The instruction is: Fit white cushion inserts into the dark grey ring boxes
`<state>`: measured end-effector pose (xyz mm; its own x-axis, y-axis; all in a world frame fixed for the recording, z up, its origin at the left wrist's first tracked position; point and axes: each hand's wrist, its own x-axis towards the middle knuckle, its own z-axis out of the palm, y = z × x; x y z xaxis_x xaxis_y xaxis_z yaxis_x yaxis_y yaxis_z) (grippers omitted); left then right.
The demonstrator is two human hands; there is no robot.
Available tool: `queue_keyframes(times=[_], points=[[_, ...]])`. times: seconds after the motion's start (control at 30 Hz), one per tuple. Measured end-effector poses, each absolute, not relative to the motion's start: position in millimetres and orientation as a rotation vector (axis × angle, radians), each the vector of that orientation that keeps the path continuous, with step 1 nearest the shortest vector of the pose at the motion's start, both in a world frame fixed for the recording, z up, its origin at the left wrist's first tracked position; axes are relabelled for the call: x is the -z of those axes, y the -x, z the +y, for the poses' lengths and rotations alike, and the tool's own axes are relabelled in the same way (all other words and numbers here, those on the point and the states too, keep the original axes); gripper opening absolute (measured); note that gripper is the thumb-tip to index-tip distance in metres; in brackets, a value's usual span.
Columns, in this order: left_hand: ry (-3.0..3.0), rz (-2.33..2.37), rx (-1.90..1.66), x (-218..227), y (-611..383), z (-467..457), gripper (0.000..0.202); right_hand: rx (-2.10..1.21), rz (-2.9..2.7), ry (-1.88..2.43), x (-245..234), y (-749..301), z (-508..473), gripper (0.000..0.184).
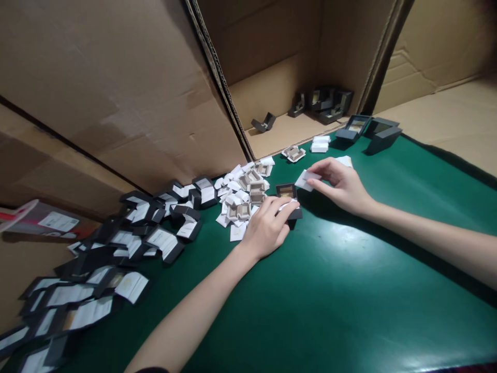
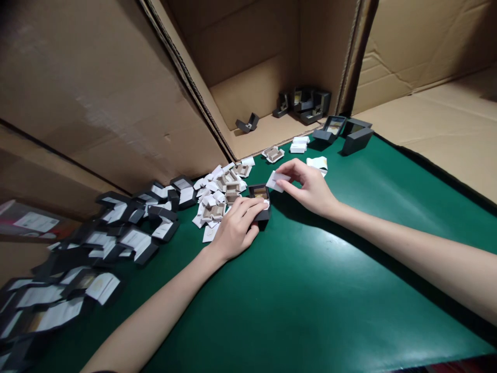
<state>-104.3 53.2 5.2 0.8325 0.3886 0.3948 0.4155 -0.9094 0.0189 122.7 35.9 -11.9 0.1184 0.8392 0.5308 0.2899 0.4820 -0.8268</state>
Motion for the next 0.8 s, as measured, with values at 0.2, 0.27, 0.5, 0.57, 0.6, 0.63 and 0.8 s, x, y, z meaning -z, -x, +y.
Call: queue_keyframes(times=[0.2,0.27,0.5,0.57,0.6,0.63,0.8], points=[[2.832,-0.581,0.702,-6,105,51,0.049,-0.497,-1.377,1.034,7,-106,22,0.018],[2.806,-0.560,0.735,-4,105,51,0.049,-0.444,-1.448,1.041,6,-103,18,0.020],[2.756,-0.439,0.824,-4,102,50,0.047,-0.143,-1.716,1.062,1,-105,17,0.004],[2.753,-0.434,0.823,-4,102,50,0.047,-0.085,-1.751,1.059,0,-105,19,0.003],[2.754,-0.434,0.817,-4,102,49,0.047,-0.055,-1.757,1.064,0,-104,19,0.003],[2.756,-0.432,0.812,-4,101,49,0.048,-0.030,-1.758,1.076,0,-104,20,0.004],[2.766,-0.409,0.820,-3,101,50,0.050,-0.034,-1.792,1.106,3,-106,23,0.005]])
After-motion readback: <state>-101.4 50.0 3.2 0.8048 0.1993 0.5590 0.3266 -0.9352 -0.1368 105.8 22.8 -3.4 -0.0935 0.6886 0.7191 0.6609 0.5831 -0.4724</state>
